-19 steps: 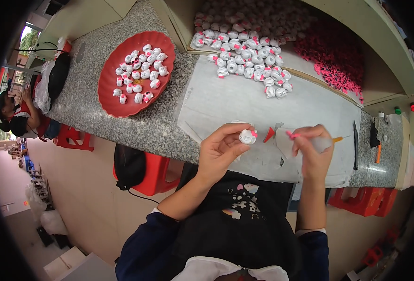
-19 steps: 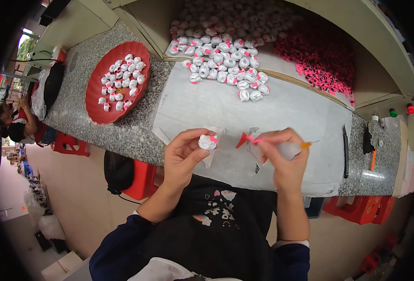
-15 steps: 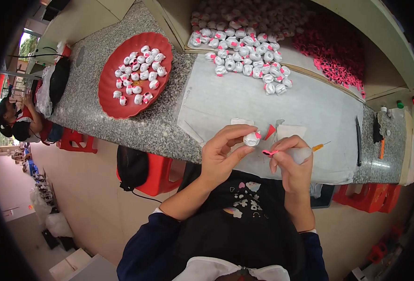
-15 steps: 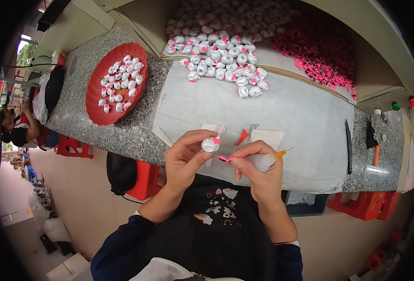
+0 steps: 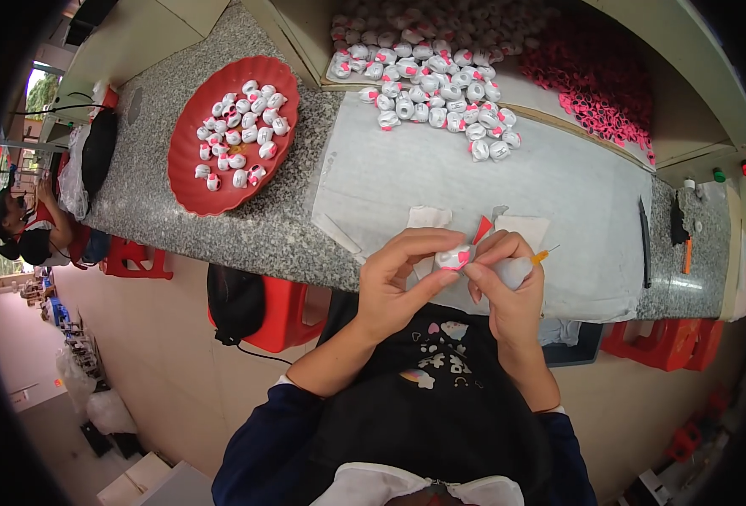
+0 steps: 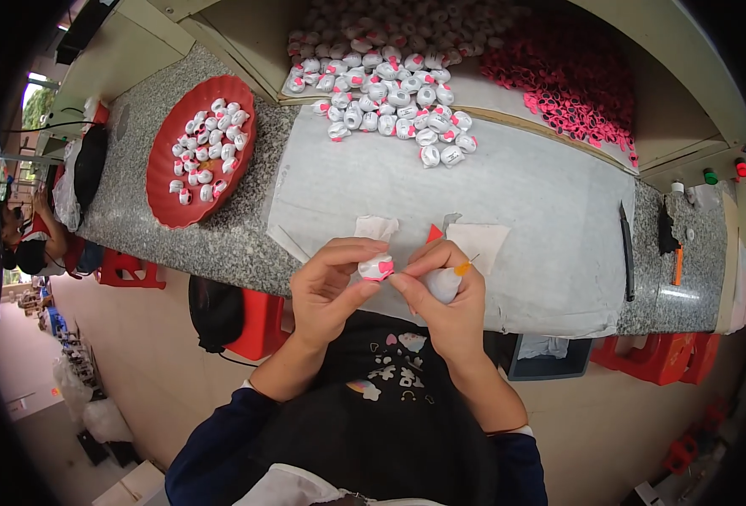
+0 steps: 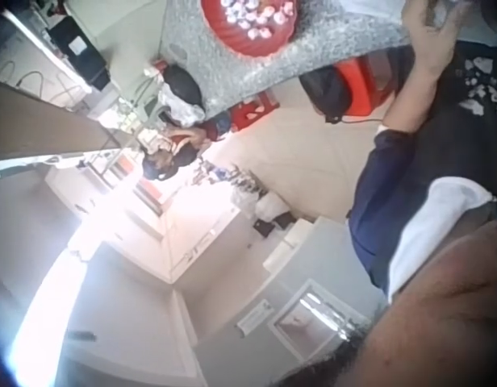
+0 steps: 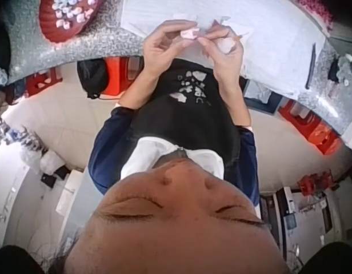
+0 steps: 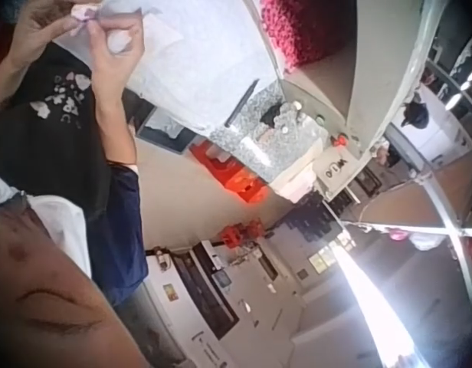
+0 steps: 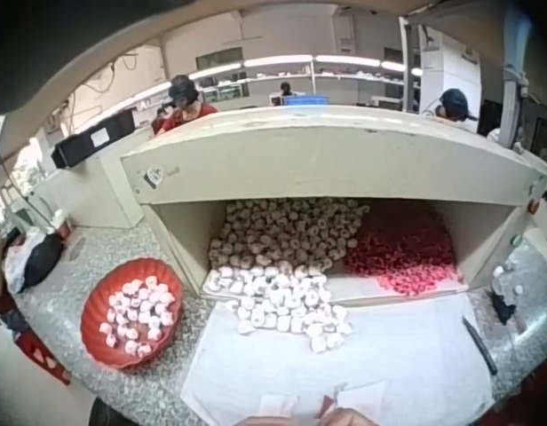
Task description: Applying glue to small white plastic toy heads and attaching pink bow accessories at a factory assembly workbench.
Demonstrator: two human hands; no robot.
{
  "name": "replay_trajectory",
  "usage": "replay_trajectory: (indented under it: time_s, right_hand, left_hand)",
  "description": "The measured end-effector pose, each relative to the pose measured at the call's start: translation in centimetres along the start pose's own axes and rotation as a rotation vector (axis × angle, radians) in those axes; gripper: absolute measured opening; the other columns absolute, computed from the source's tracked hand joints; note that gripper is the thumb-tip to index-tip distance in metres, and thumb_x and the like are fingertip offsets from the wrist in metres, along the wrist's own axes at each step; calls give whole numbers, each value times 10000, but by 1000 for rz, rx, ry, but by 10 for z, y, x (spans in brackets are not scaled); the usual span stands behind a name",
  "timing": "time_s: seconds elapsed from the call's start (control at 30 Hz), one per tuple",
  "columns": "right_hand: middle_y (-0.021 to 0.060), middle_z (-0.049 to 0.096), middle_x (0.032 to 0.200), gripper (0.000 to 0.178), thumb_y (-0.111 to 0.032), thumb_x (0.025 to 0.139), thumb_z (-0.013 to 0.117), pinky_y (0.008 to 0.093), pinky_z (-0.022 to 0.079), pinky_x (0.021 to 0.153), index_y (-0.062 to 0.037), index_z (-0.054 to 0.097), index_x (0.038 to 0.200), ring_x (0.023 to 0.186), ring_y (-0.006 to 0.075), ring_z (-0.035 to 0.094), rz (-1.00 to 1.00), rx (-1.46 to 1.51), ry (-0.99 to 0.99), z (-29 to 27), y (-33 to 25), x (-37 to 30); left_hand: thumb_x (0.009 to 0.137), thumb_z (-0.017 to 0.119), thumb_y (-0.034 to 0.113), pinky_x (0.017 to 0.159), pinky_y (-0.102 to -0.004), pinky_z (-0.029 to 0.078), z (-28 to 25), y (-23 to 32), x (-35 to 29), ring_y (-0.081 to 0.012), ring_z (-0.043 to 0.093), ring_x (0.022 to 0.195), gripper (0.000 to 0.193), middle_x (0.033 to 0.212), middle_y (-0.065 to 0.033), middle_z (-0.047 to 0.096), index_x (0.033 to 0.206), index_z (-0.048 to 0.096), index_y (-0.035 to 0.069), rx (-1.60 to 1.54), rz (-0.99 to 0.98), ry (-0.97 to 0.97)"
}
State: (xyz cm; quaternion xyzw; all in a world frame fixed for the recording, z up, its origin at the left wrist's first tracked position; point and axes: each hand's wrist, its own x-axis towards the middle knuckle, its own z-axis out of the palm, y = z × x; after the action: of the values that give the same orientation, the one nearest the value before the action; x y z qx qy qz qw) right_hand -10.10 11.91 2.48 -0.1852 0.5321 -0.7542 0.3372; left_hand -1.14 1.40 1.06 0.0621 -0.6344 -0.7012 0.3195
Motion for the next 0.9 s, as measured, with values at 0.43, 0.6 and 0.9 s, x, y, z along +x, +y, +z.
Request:
replay_trajectory:
  time_s: [0.43, 0.6, 0.9]
  right_hand:
    - [90, 537, 790, 285, 20, 618, 644, 182, 390, 434, 11, 500, 864, 578, 99, 505, 31, -17, -112, -7, -3, -2]
    - [80, 542, 731, 245, 20, 630, 634, 185, 392, 425, 12, 508, 840, 555, 93, 501, 74, -29, -81, -8, -5, -2]
    - [17, 554, 680, 212, 44, 662, 604, 153, 342, 491, 3, 552, 863, 576, 31, 461, 23, -77, -67, -4, -5, -2]
  left_hand:
    - [732, 523, -53, 812, -289, 398, -5, 2, -1, -199, 492, 964, 257, 1017, -154, 523, 988, 521, -41, -302, -159, -126]
    - [715, 542, -51, 797, -287, 409, -3, 12, 2, -206, 512, 935, 253, 998, -172, 530, 968, 528, -52, -335, -313, -84]
    - [693, 533, -85, 827, -307, 385, -4, 6, 1, -209, 510, 936, 268, 984, -177, 532, 960, 516, -76, -92, -155, -105]
